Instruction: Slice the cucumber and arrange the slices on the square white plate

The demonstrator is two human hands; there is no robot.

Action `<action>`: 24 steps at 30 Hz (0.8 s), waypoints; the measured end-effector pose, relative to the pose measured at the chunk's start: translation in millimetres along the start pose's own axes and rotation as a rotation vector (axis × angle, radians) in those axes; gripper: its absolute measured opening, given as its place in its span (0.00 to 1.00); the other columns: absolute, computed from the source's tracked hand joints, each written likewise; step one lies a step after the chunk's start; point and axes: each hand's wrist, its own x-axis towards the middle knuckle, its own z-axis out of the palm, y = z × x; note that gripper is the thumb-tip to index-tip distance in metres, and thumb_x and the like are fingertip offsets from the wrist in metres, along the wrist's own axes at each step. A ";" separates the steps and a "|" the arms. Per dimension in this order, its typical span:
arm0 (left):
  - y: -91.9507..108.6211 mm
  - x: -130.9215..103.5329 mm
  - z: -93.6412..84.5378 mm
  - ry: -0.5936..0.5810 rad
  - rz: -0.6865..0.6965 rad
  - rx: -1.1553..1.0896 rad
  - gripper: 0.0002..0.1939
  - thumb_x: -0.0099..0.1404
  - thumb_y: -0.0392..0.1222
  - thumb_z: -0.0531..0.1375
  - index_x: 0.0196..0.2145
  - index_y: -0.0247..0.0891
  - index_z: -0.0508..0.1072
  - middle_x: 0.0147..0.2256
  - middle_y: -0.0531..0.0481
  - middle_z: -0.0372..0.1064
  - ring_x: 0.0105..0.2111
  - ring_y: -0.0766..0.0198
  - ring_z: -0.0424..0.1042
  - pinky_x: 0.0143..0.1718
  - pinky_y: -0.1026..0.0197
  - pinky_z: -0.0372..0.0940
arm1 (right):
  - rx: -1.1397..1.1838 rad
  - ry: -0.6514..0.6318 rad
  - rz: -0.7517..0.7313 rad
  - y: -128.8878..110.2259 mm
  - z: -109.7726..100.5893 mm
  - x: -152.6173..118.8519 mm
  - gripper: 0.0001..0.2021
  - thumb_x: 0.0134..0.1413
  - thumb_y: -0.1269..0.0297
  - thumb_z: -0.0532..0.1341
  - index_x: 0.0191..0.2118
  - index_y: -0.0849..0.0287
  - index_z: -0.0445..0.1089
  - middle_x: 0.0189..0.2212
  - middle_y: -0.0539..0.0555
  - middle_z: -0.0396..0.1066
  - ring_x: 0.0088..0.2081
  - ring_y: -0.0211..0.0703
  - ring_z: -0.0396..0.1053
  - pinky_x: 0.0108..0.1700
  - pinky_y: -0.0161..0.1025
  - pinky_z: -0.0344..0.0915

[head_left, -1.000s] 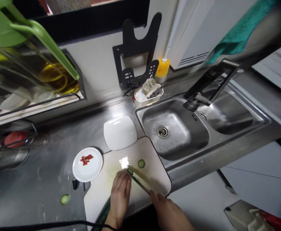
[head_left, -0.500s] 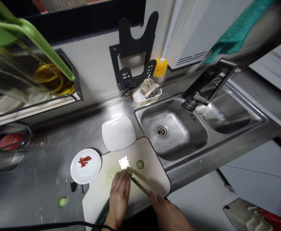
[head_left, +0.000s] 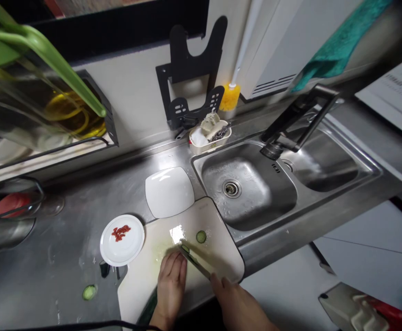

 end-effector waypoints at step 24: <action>1.2 2.2 -0.6 0.024 0.003 -0.004 0.12 0.68 0.34 0.50 0.44 0.37 0.72 0.40 0.46 0.75 0.45 0.59 0.72 0.53 0.50 0.65 | -0.042 -0.117 0.056 -12.9 2.6 19.3 0.28 0.51 0.85 0.43 0.53 0.62 0.66 0.41 0.60 0.75 0.41 0.49 0.74 0.39 0.38 0.68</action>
